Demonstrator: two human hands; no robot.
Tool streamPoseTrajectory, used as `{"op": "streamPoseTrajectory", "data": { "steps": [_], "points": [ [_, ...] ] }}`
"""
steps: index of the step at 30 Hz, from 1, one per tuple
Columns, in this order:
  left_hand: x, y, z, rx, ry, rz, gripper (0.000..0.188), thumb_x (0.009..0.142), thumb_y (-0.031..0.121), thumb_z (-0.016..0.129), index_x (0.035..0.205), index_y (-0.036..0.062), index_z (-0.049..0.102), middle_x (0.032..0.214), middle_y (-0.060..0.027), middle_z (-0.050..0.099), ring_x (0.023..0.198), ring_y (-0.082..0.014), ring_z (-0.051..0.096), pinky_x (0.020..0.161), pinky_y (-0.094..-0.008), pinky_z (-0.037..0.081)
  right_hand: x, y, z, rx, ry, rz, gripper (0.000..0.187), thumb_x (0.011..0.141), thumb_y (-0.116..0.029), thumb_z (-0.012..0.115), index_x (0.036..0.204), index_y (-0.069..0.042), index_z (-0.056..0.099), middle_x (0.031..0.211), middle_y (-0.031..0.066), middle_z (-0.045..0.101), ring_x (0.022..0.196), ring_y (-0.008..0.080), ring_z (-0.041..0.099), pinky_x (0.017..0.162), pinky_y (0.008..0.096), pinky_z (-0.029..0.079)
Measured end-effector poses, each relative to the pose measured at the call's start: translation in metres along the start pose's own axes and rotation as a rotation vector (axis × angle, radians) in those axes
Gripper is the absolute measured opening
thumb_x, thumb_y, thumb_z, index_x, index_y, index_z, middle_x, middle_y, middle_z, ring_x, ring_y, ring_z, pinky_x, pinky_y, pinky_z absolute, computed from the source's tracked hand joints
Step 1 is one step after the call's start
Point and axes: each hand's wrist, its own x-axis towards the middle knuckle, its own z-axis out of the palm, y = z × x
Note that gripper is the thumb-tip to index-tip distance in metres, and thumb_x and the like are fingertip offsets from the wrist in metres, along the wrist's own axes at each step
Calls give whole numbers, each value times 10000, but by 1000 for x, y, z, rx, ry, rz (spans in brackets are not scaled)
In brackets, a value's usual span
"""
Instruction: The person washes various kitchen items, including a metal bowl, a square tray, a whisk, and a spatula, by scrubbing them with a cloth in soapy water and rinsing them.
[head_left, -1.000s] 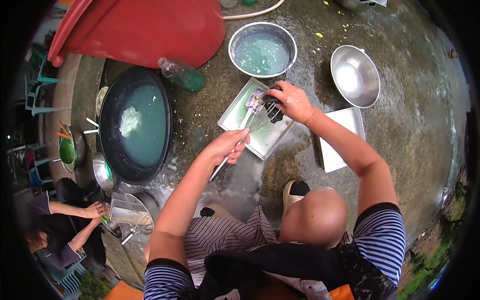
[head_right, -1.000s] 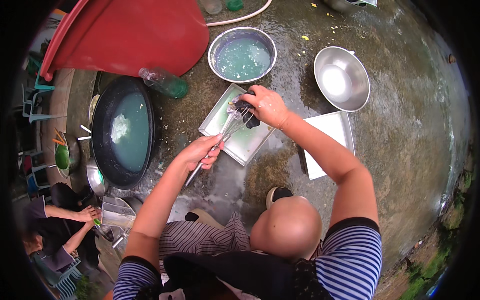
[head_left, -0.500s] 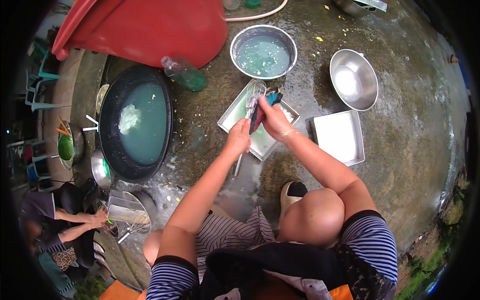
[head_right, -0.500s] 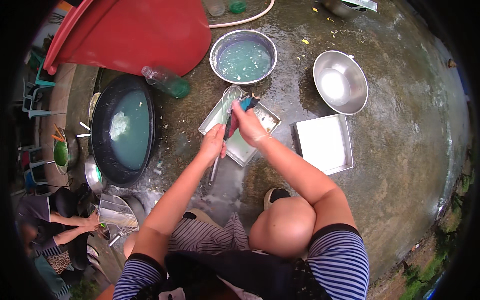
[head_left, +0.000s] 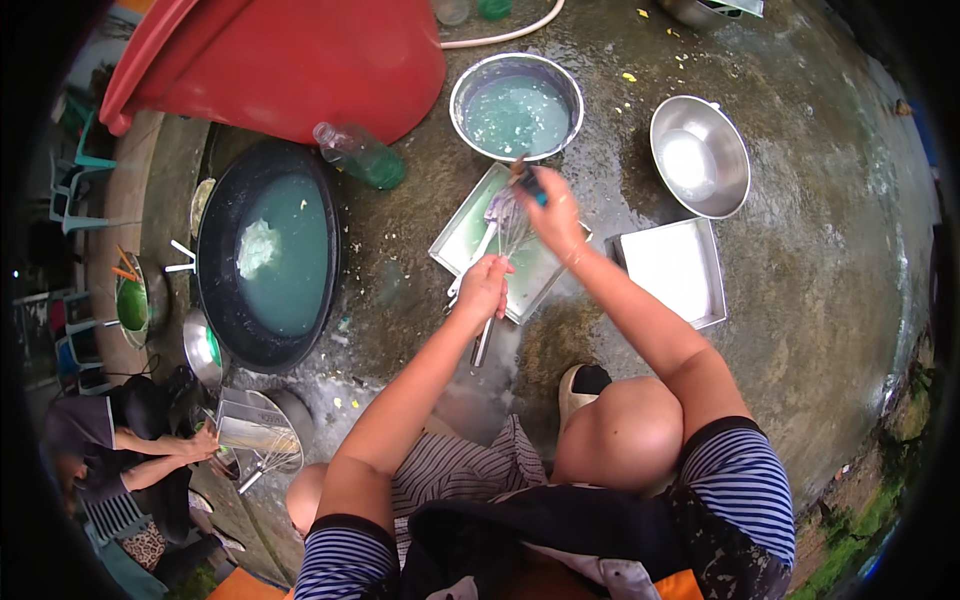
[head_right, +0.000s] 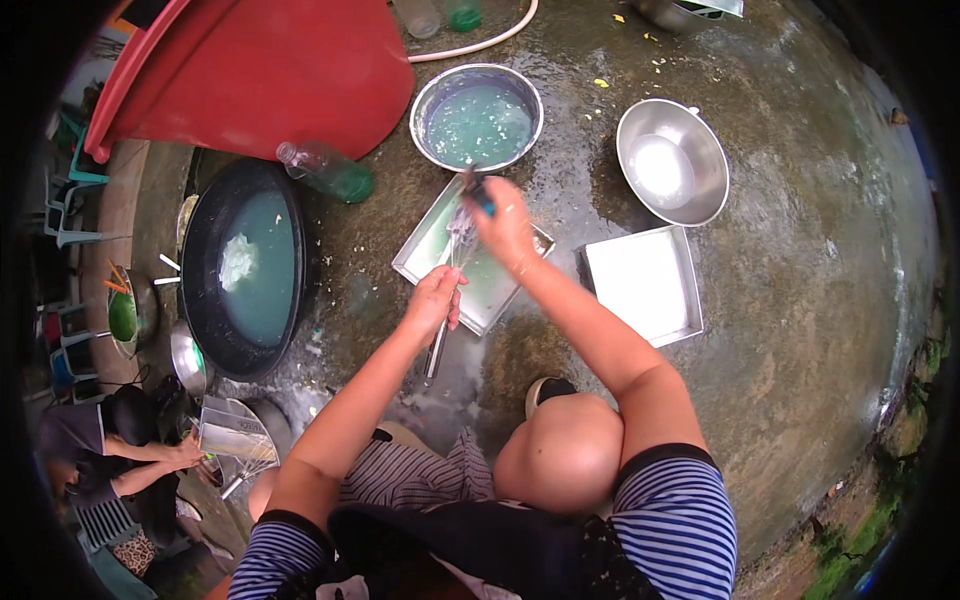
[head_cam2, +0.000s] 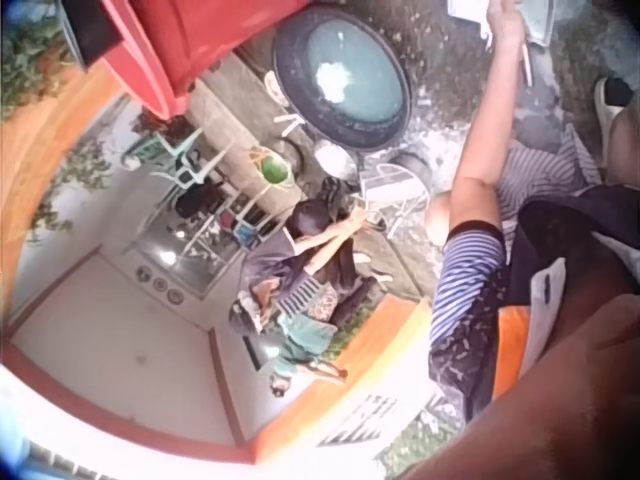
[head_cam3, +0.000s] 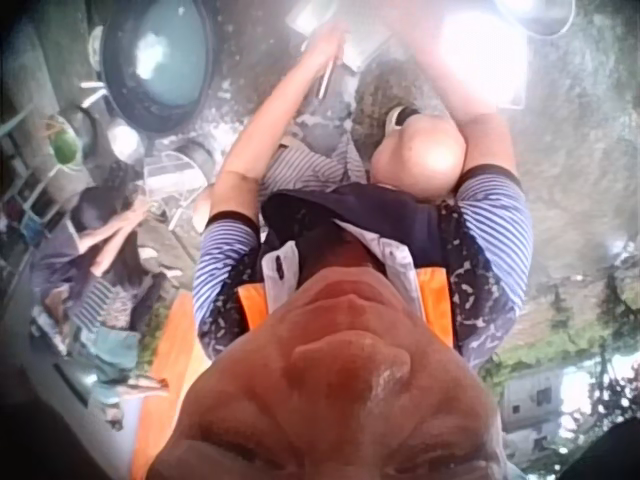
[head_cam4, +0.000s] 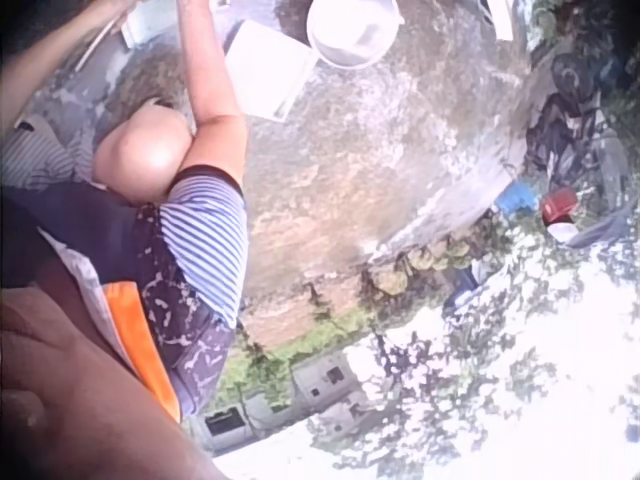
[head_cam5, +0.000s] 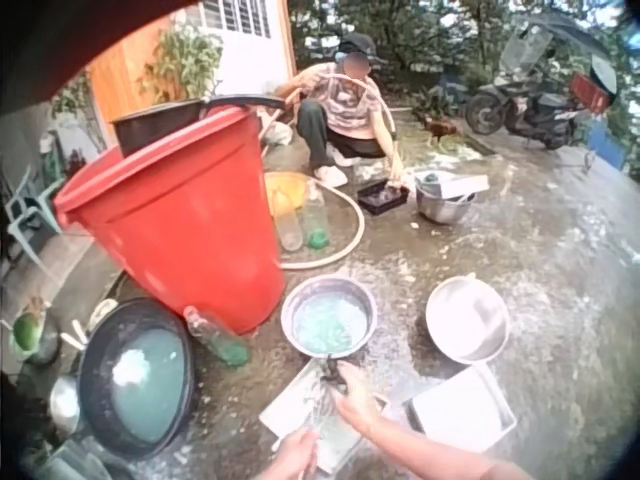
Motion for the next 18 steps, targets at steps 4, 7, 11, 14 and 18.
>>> {"op": "streamPoseTrajectory", "data": {
  "steps": [4,7,11,14,18],
  "points": [
    [6,-3,-13,-60,177,-99,230,889,281,374,843,76,467,514,4,376,361,-94,366,321,-247,313,-58,-47,20,-183,-274,-286,317,597,-107,638,911,-111,591,1186,149,452,1176,379,316,986,437,229],
    [-3,-6,-9,27,80,-37,229,889,288,371,822,79,437,496,19,328,348,-80,309,312,-239,270,-37,-49,10,-433,-129,-426,254,601,-141,643,850,-109,610,1097,124,526,1062,380,446,904,456,338],
    [-11,-8,6,21,-22,-37,258,897,309,356,775,86,399,490,29,289,343,-68,254,307,-233,231,16,-3,6,-236,-253,55,155,642,-185,640,785,-129,624,918,81,601,808,348,579,763,467,441],
    [-12,-8,0,26,-66,-64,267,899,316,353,770,86,398,490,28,292,336,-70,248,304,-236,233,30,10,-9,46,-295,367,166,716,-221,621,832,-103,607,759,55,615,589,248,597,572,407,513],
    [-10,-10,-18,80,-176,-41,277,899,319,350,756,86,397,490,28,291,325,-71,250,300,-232,238,24,-2,-20,882,-424,863,300,787,-248,572,946,2,528,781,114,603,523,153,585,429,259,519]
  ]
}}
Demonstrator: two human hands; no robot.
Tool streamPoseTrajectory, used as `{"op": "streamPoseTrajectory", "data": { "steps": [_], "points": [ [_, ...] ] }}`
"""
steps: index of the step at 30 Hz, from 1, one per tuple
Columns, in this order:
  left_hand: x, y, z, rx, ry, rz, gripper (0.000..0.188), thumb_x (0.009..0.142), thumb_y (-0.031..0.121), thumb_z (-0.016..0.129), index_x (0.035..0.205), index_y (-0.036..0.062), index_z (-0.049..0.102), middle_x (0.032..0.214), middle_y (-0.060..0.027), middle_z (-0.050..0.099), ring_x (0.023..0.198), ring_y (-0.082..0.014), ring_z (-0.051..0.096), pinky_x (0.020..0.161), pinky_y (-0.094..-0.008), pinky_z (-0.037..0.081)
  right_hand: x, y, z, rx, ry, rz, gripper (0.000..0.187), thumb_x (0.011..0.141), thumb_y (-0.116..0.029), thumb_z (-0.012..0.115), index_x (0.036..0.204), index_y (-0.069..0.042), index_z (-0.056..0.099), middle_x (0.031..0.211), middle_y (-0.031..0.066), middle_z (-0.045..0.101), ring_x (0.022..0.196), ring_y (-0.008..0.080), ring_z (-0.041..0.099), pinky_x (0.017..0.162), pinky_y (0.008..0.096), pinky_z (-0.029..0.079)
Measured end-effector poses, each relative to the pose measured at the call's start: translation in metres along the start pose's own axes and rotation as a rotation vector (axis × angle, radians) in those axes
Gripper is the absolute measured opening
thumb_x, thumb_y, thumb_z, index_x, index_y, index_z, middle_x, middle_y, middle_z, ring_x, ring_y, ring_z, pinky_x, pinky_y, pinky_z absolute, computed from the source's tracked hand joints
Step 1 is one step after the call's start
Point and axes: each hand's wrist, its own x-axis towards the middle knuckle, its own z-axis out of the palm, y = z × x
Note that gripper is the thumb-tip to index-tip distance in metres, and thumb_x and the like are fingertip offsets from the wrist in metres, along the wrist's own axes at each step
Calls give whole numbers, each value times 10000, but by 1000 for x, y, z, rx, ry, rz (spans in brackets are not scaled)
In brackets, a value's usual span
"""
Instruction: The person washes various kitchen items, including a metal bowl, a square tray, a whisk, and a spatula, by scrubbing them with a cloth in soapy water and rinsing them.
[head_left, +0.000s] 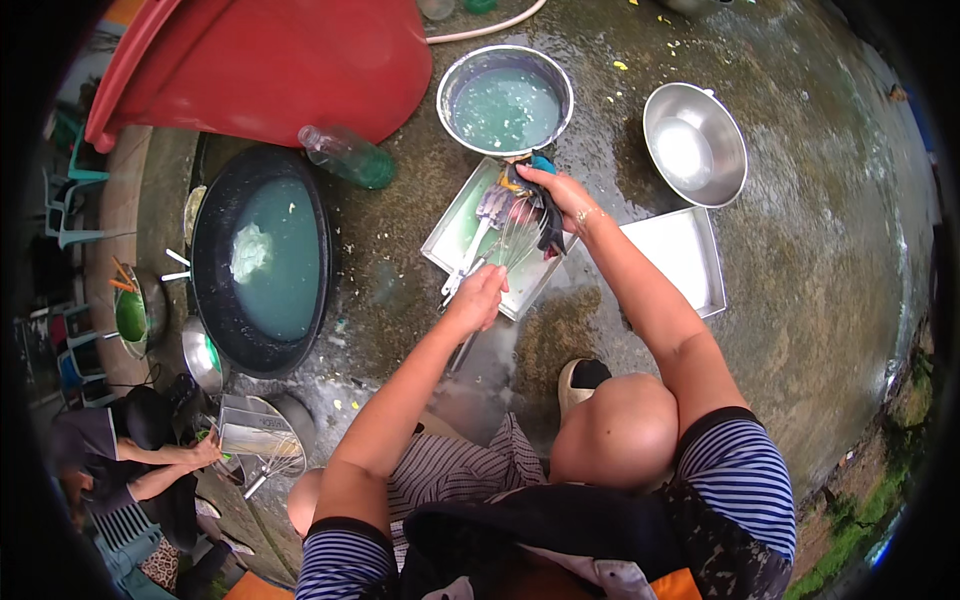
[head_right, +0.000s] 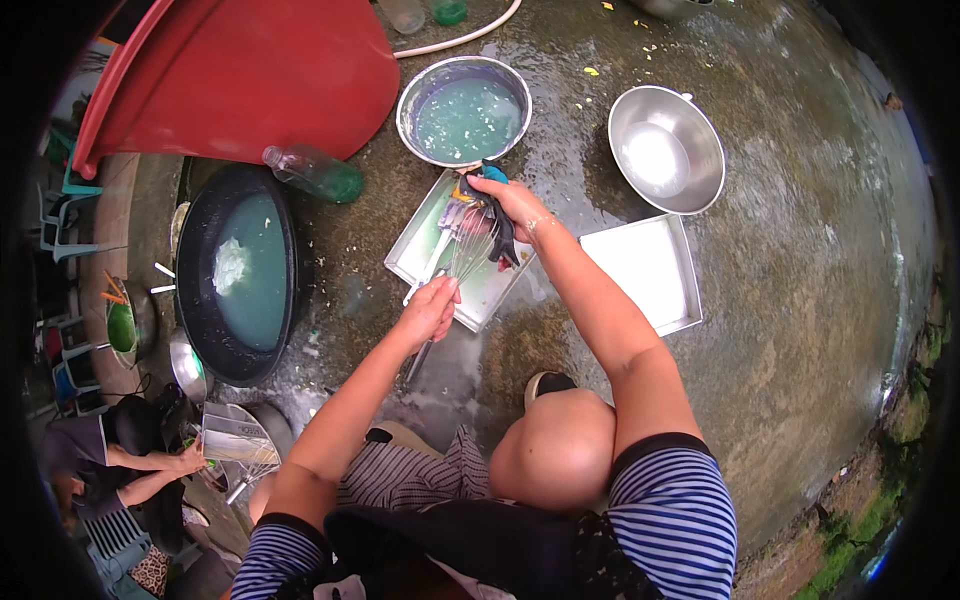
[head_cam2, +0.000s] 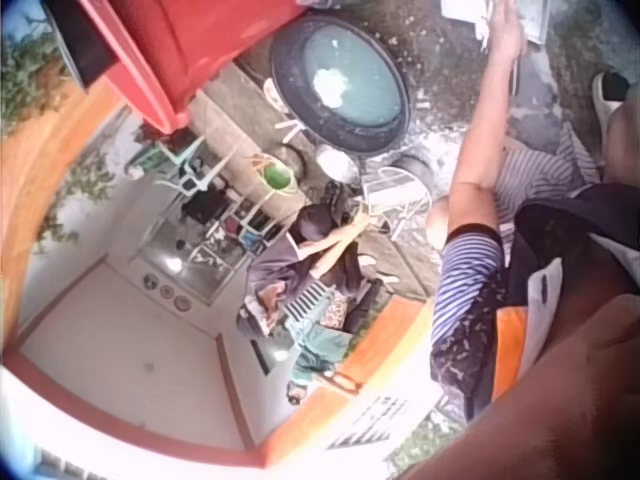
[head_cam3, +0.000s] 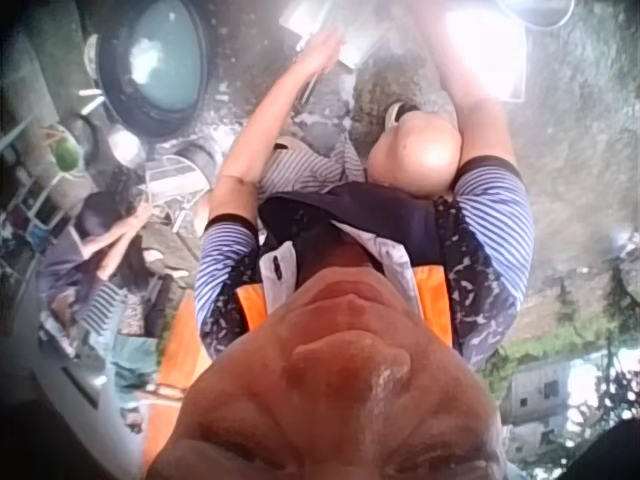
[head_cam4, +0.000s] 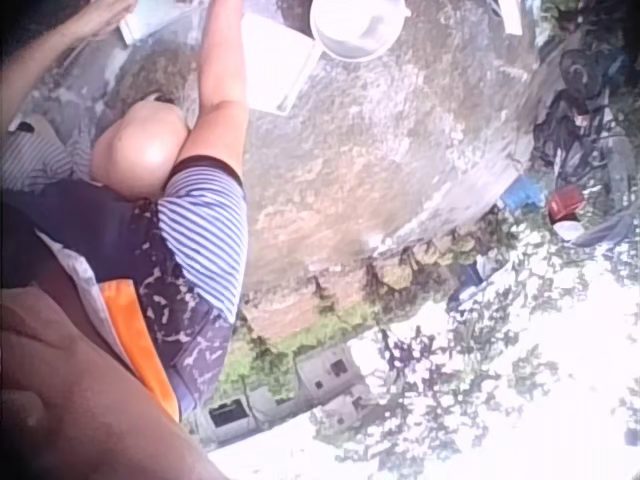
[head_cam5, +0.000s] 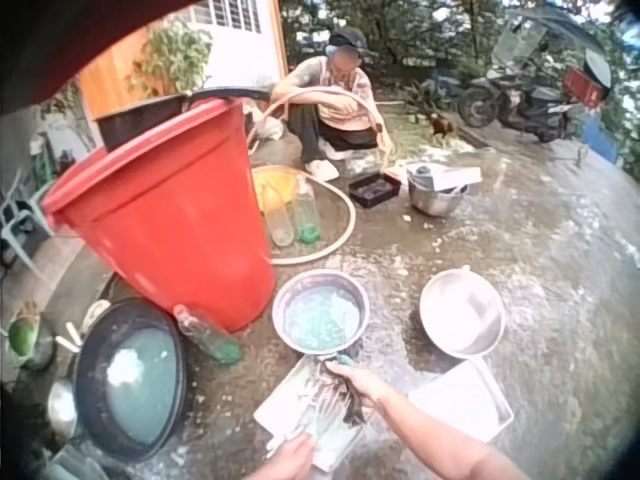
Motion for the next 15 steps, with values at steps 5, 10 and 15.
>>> {"op": "streamPoseTrajectory", "data": {
  "steps": [5,10,15],
  "points": [
    [-4,4,-14,51,-156,-46,289,896,337,357,745,93,395,493,29,297,322,-70,261,299,-223,242,-7,3,-7,121,-133,141,250,791,-233,557,933,-29,539,737,120,597,489,165,578,428,264,515],
    [6,14,9,-188,-48,-108,293,891,360,364,760,100,395,499,28,307,331,-69,273,307,-215,249,5,52,13,260,384,-319,344,811,-365,515,906,-35,544,745,95,581,590,180,576,551,285,473],
    [13,18,6,-307,99,-49,319,893,398,333,822,107,443,520,25,339,358,-76,319,319,-225,279,-65,66,71,-363,322,-183,540,837,-312,474,1236,-13,267,888,168,548,813,276,550,742,332,425]
  ]
}}
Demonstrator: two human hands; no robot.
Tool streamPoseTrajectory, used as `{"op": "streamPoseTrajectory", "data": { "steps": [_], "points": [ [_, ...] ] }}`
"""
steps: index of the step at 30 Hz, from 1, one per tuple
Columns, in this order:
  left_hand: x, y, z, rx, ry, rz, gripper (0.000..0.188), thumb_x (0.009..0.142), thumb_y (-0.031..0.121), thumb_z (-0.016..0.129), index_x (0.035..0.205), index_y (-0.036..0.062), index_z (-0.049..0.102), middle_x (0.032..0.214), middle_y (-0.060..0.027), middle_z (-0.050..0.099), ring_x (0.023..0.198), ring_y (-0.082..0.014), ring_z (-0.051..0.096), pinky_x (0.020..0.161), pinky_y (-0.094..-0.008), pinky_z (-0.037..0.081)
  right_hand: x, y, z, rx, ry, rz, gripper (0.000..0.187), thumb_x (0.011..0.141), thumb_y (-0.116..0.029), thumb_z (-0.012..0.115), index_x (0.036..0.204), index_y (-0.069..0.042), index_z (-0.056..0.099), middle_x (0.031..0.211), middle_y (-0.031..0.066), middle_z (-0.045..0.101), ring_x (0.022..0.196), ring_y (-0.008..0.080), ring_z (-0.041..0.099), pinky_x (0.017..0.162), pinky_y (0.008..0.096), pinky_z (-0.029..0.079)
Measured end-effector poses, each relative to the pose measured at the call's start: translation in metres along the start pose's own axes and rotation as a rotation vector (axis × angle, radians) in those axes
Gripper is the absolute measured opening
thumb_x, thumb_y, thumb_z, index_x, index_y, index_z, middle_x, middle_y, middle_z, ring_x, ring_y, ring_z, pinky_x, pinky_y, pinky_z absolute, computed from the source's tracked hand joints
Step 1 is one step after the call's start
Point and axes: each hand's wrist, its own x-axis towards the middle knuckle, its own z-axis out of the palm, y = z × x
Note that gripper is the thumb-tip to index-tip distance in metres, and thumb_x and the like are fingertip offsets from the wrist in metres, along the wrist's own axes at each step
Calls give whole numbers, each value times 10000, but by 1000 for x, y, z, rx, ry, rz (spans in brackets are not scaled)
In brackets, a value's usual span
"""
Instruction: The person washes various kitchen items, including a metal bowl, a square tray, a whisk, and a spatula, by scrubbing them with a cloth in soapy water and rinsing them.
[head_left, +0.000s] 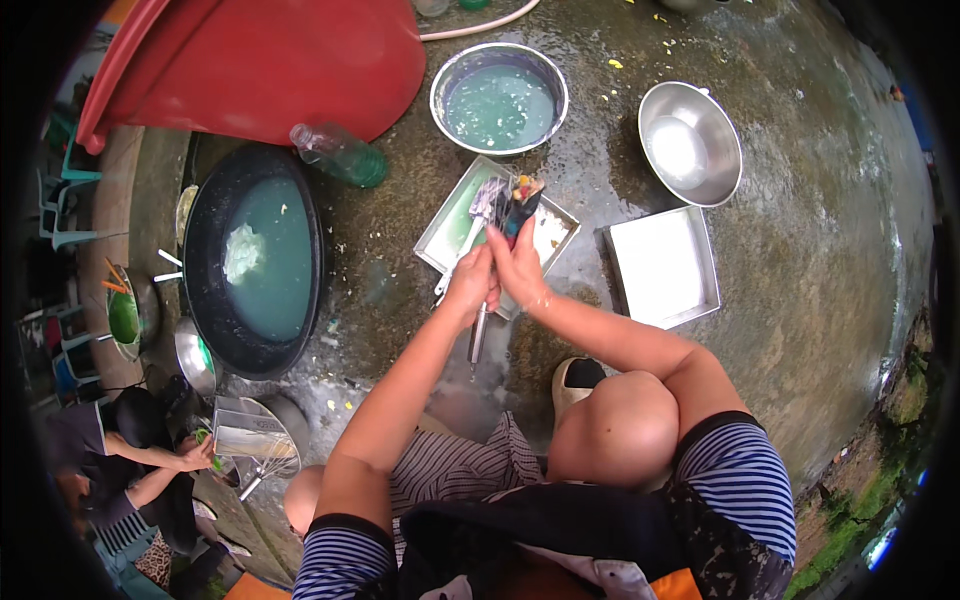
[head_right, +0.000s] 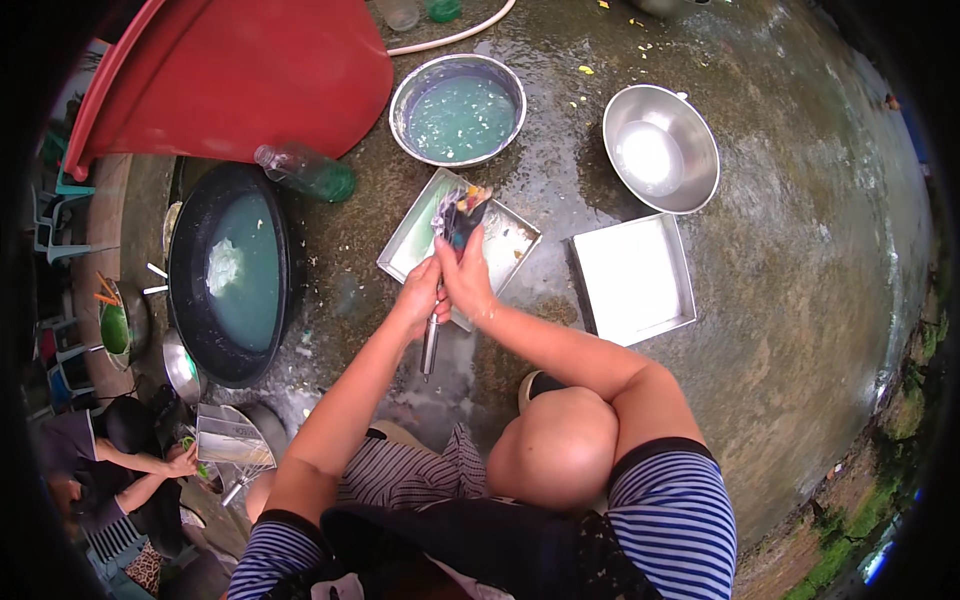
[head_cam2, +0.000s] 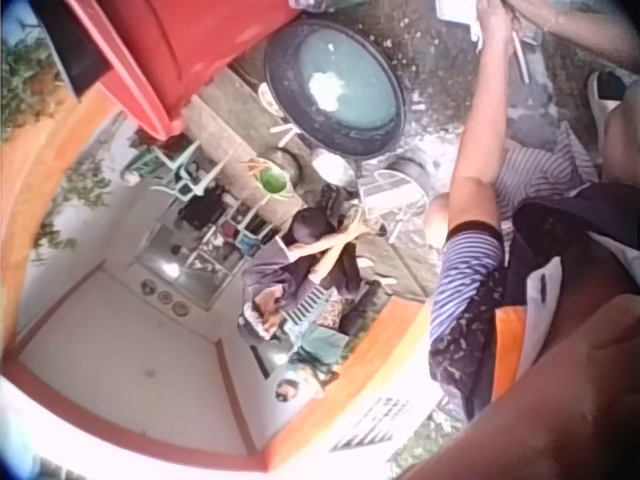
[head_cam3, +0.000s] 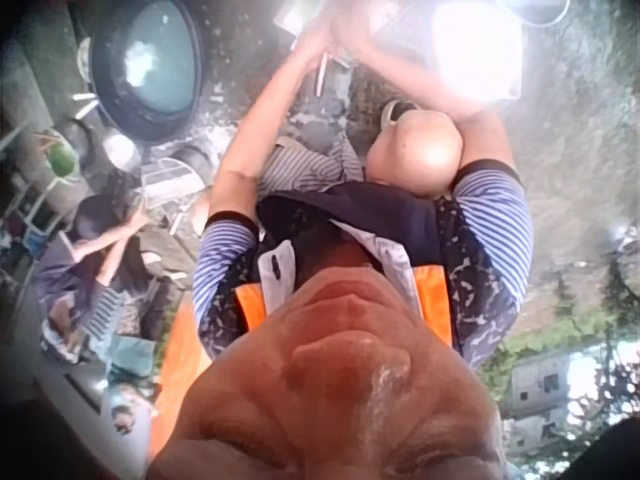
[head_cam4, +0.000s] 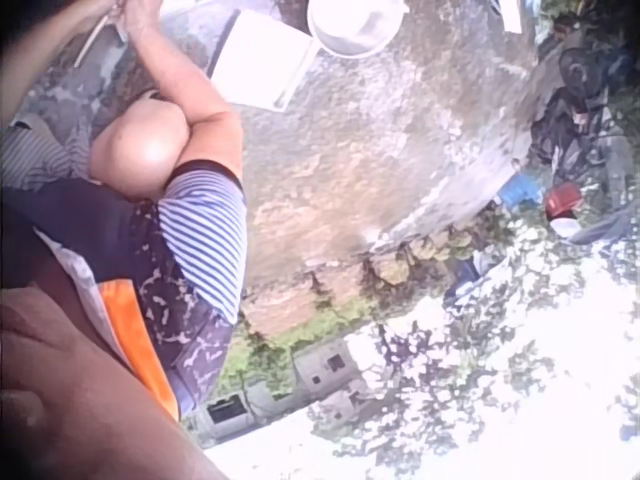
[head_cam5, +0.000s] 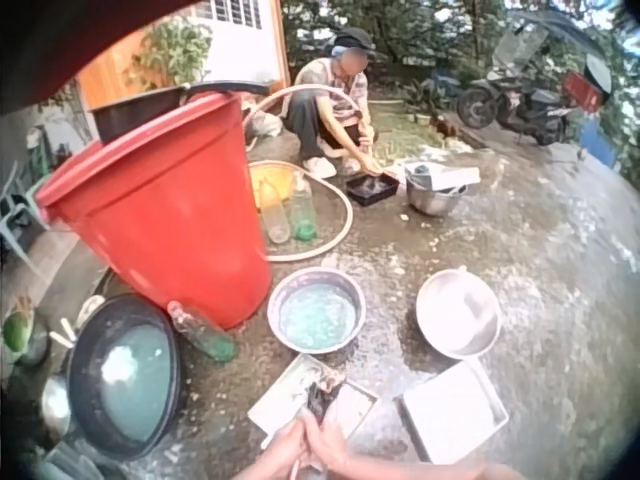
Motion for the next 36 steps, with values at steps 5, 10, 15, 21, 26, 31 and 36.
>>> {"op": "streamPoseTrajectory", "data": {
  "steps": [5,10,15,21,26,31,36],
  "points": [
    [4,7,6,63,122,64,429,877,467,316,726,91,456,506,21,353,354,-82,344,315,-227,294,3,20,-5,-251,-126,-548,497,829,-138,495,1261,-45,266,1109,175,388,957,261,459,824,322,384],
    [-1,25,-11,18,20,128,483,825,510,419,548,120,354,405,20,297,294,-96,294,291,-237,254,52,-37,-28,39,76,-581,594,828,-82,487,1324,-104,160,945,140,512,737,166,529,614,285,450],
    [7,58,-29,-145,101,302,514,840,481,413,476,161,241,426,41,220,313,-80,238,314,-231,212,46,-43,-42,161,-181,-435,460,845,-130,485,1257,-72,286,877,77,566,778,119,554,657,250,457],
    [11,84,-3,-519,371,311,452,850,469,387,640,90,513,564,-57,524,462,-178,522,470,-296,458,5,-9,-3,-604,-81,-984,371,827,-187,528,1158,-49,436,1132,155,468,1088,164,424,898,287,330],
    [27,55,-27,-594,-19,386,426,853,458,386,739,68,513,700,-64,548,663,-179,554,628,-332,472,14,-3,-5,-255,-321,-626,583,768,-206,603,1244,-56,303,1017,186,524,975,226,514,823,297,389],
    [17,78,-13,-455,395,683,276,780,268,609,638,122,422,527,23,388,429,-87,364,405,-223,304,27,14,-16,-283,-504,-437,494,685,-225,678,1069,-4,458,868,129,577,758,162,550,699,288,434],
    [8,89,-18,-503,423,679,251,779,282,607,696,112,442,499,25,362,363,-69,304,346,-217,222,14,15,-8,-98,-550,-349,343,748,-279,622,974,-32,546,671,33,567,608,113,544,586,250,444]
  ]
}}
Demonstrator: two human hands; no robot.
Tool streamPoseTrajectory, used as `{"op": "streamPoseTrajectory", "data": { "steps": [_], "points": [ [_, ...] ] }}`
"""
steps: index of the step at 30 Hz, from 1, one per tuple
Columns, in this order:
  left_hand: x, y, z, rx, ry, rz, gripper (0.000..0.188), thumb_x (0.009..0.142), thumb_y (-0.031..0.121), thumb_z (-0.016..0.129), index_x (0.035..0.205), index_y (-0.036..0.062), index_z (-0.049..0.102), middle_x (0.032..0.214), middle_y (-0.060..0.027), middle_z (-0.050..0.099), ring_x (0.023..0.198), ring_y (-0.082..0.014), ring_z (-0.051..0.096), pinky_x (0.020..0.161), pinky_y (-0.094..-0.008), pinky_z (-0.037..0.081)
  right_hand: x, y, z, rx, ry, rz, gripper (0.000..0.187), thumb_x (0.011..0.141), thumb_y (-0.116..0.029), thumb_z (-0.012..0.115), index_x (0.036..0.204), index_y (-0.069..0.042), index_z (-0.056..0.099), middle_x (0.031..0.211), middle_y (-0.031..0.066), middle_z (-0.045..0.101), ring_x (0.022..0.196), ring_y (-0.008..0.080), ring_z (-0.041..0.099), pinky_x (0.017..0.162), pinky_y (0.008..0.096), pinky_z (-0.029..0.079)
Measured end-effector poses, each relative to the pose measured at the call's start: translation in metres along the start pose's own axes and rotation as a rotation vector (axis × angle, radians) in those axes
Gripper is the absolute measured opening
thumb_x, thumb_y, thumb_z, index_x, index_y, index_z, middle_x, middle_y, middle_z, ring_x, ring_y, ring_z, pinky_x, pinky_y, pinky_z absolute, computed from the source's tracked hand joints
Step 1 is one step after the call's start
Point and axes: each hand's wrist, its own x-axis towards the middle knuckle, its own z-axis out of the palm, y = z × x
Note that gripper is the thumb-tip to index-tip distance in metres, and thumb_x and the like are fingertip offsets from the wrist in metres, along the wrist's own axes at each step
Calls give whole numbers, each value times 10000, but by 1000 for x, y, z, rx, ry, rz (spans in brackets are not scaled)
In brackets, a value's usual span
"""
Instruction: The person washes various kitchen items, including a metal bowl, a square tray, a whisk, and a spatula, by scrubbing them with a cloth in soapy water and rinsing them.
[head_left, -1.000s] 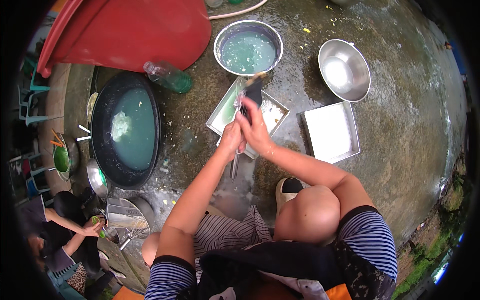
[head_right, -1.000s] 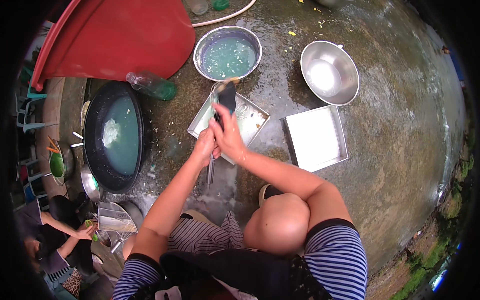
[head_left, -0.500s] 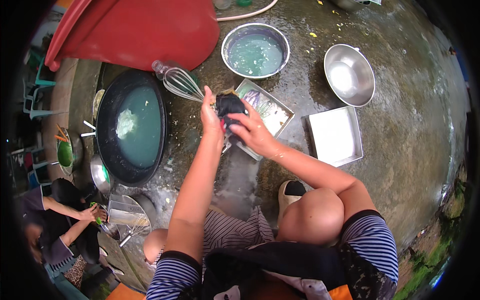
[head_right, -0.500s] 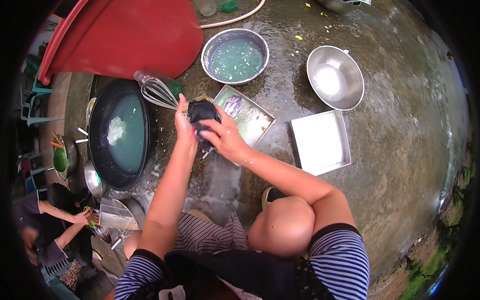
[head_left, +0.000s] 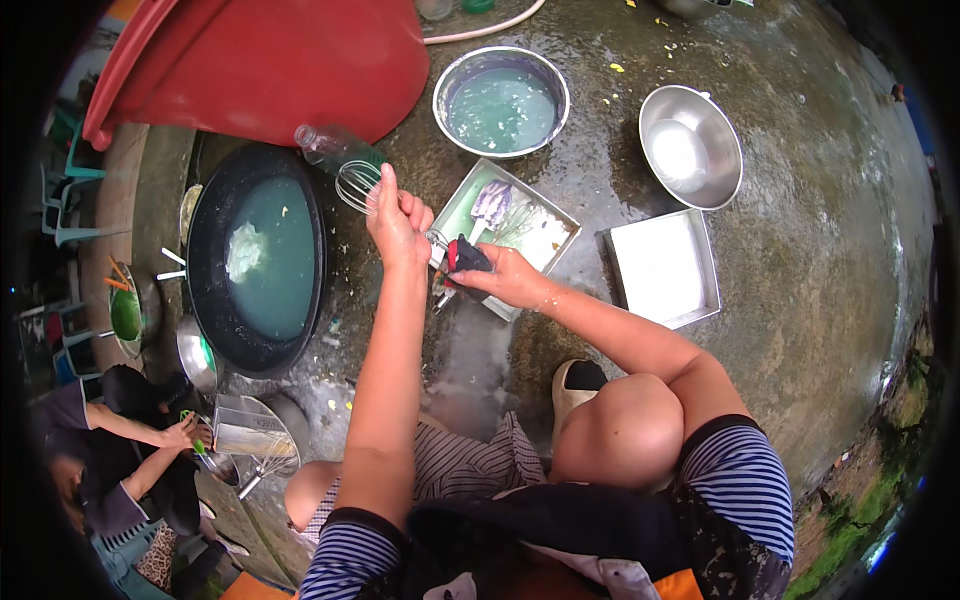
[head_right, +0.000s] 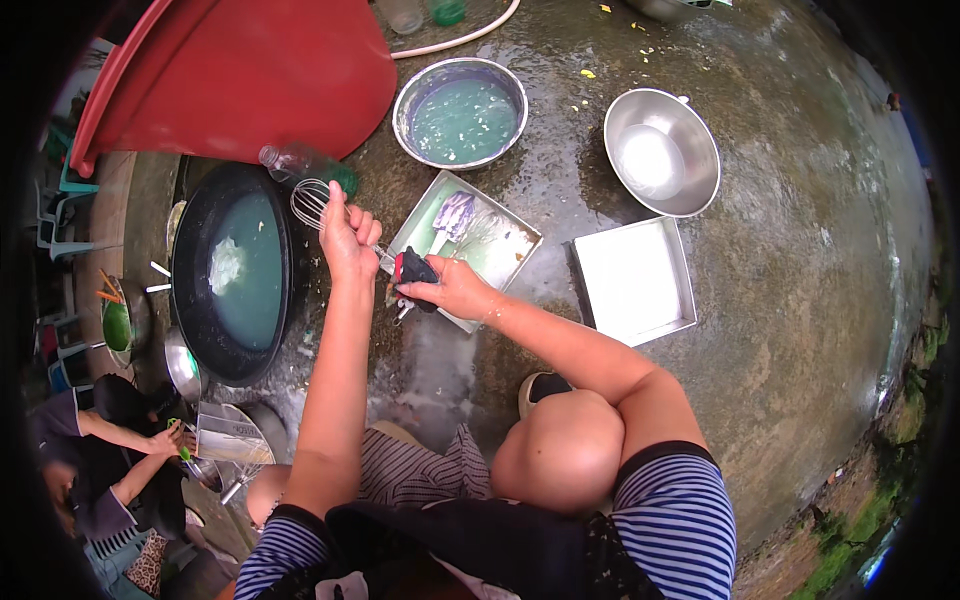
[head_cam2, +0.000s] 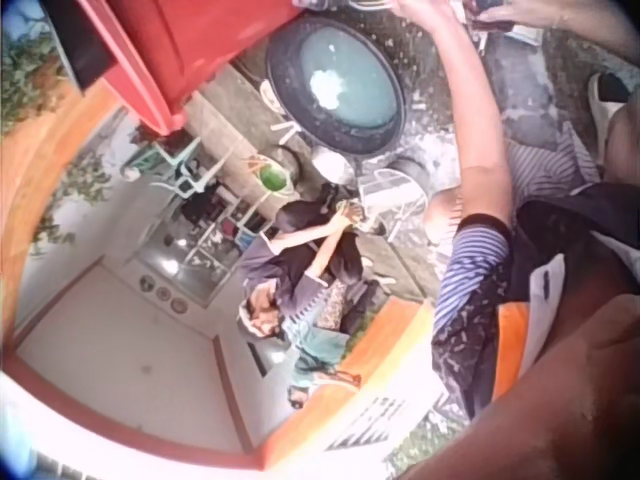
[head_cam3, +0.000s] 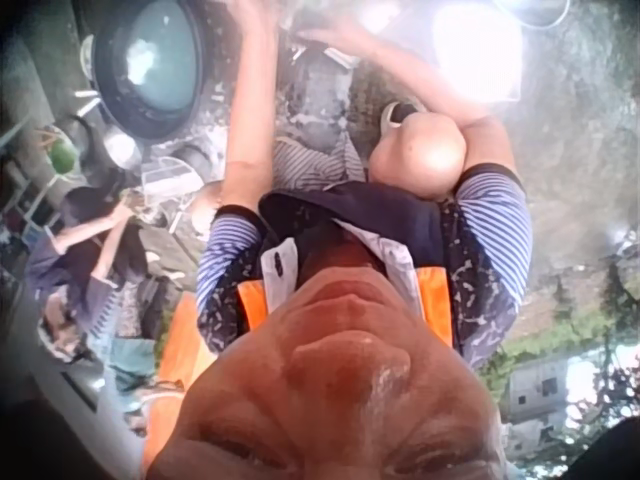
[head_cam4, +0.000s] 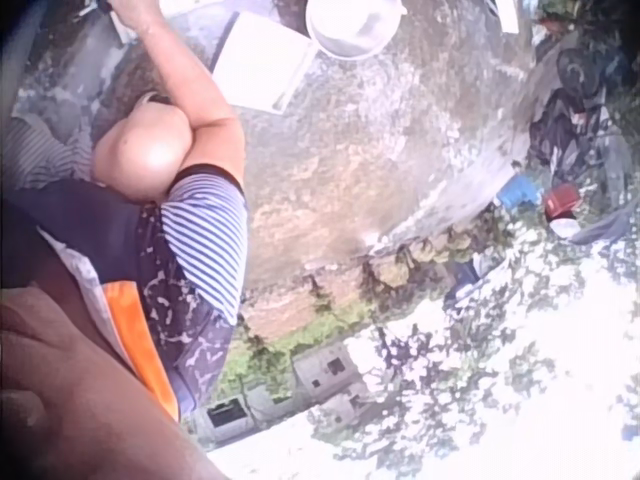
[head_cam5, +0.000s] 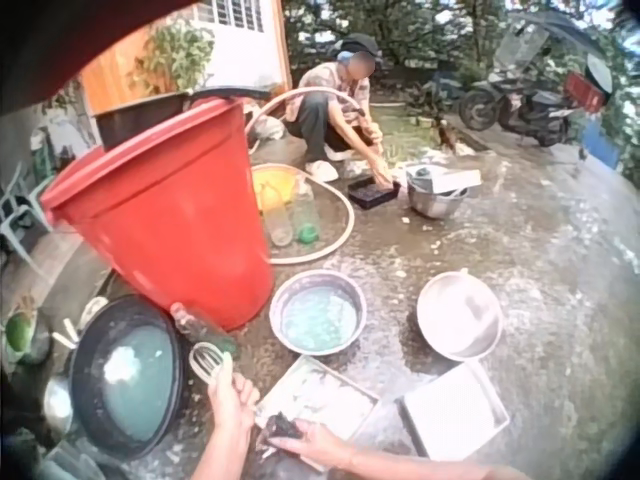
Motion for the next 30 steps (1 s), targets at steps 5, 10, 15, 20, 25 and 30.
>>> {"op": "streamPoseTrajectory", "data": {
  "steps": [5,10,15,20,25,30],
  "points": [
    [10,-27,-27,-203,-631,-409,249,832,338,509,819,90,510,521,0,420,487,-83,421,482,-220,347,-23,-23,-15,398,-134,341,382,783,-285,571,1090,-70,495,720,30,563,433,62,457,369,189,365],
    [-25,-47,-18,639,-736,-338,520,766,285,610,1171,26,411,962,-135,558,928,-204,528,804,-323,422,-102,-21,-78,141,356,328,306,745,-181,575,1011,-53,494,746,13,543,471,52,433,382,187,342],
    [19,-65,-76,1277,-611,-119,583,715,248,660,1173,-4,402,999,-191,537,911,-223,540,768,-306,443,-214,1,-132,-720,751,377,278,726,-188,585,949,-47,496,671,103,563,582,202,548,543,344,427],
    [-11,-91,-65,1708,-672,19,709,648,223,701,1222,6,345,1052,-225,509,954,-308,523,803,-351,427,-250,36,-144,-981,763,639,307,714,-219,610,943,-54,490,703,171,577,674,352,561,607,421,432],
    [-2,-89,-77,1705,-517,-111,481,678,129,617,1106,-8,443,905,-216,570,903,-383,529,807,-372,429,-227,45,-150,-1058,782,635,333,739,-220,597,1017,-73,489,953,188,546,864,341,533,705,417,429],
    [12,-75,-83,1257,-550,-432,163,780,69,523,879,-47,463,663,-142,553,437,-173,543,348,-295,444,-234,44,-173,-1187,880,636,355,764,-236,572,1074,-82,490,941,184,449,836,354,505,704,408,429]
  ]
}}
